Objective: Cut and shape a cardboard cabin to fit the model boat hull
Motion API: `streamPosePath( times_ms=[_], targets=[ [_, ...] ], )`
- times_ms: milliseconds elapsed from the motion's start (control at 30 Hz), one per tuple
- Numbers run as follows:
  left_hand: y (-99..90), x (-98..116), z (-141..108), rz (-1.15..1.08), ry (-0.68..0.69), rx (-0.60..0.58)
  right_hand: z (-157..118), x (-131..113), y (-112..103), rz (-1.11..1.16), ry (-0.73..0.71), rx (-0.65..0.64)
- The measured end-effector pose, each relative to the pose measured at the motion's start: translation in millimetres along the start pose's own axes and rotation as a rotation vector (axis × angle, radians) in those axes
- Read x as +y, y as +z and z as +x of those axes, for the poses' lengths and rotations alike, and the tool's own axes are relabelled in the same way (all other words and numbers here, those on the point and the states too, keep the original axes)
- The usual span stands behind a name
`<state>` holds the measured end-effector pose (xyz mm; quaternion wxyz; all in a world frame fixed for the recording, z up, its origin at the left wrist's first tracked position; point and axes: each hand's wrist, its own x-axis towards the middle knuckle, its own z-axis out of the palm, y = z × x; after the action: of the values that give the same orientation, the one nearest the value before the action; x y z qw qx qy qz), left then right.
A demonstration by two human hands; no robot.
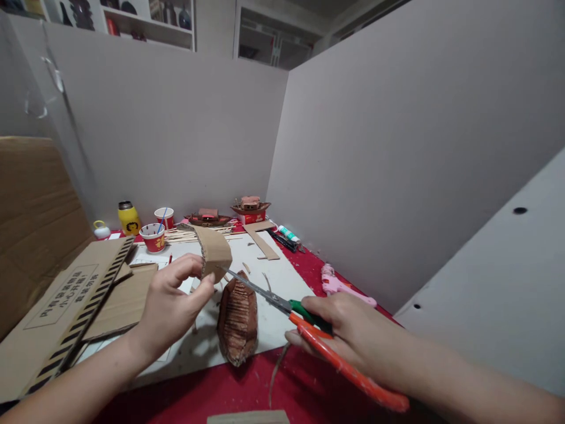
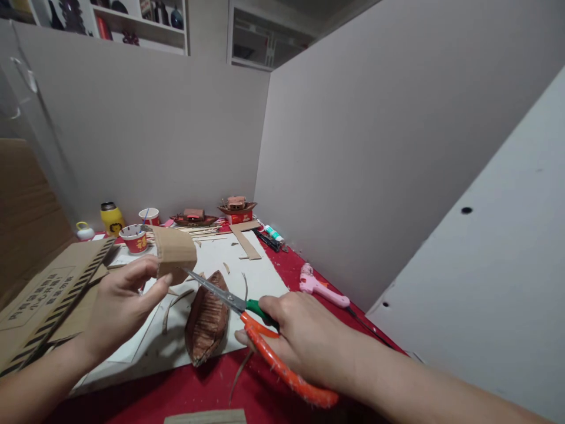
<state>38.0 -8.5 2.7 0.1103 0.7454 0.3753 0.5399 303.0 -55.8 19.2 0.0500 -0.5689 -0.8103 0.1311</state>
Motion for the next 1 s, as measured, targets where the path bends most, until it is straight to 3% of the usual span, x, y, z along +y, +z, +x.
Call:
streamPosePath(
  times_ms=[133, 267, 500, 833, 1000],
  targets=[
    [-4.9, 1.1, 9.0, -0.332, -0.293, -0.136, -2.0, 0.4, -5.1, 0.079, -0.002, -0.040],
    [-4.8, -3.8, 13.2, -0.508, -0.435, -0.129, -3.1, -2.2, -10.7, 0.111, -0.014, -0.100],
    [-4.5, -4.4, 12.7, -0.489, -0.402, -0.097, -2.8, 0.0, -8.7, 0.272, -0.058, -0.192],
    [-4.7, -3.5, 6.7, -0.299, -0.133, 0.008, -1.7, 0.1, -1.2, 0.507, -0.172, -0.225],
    [-10.5, -7.6, 11.7, -0.378, -0.174, 0.058, -3.3, 7.2, 9.9, 0.530, -0.172, -0.204]
  ],
)
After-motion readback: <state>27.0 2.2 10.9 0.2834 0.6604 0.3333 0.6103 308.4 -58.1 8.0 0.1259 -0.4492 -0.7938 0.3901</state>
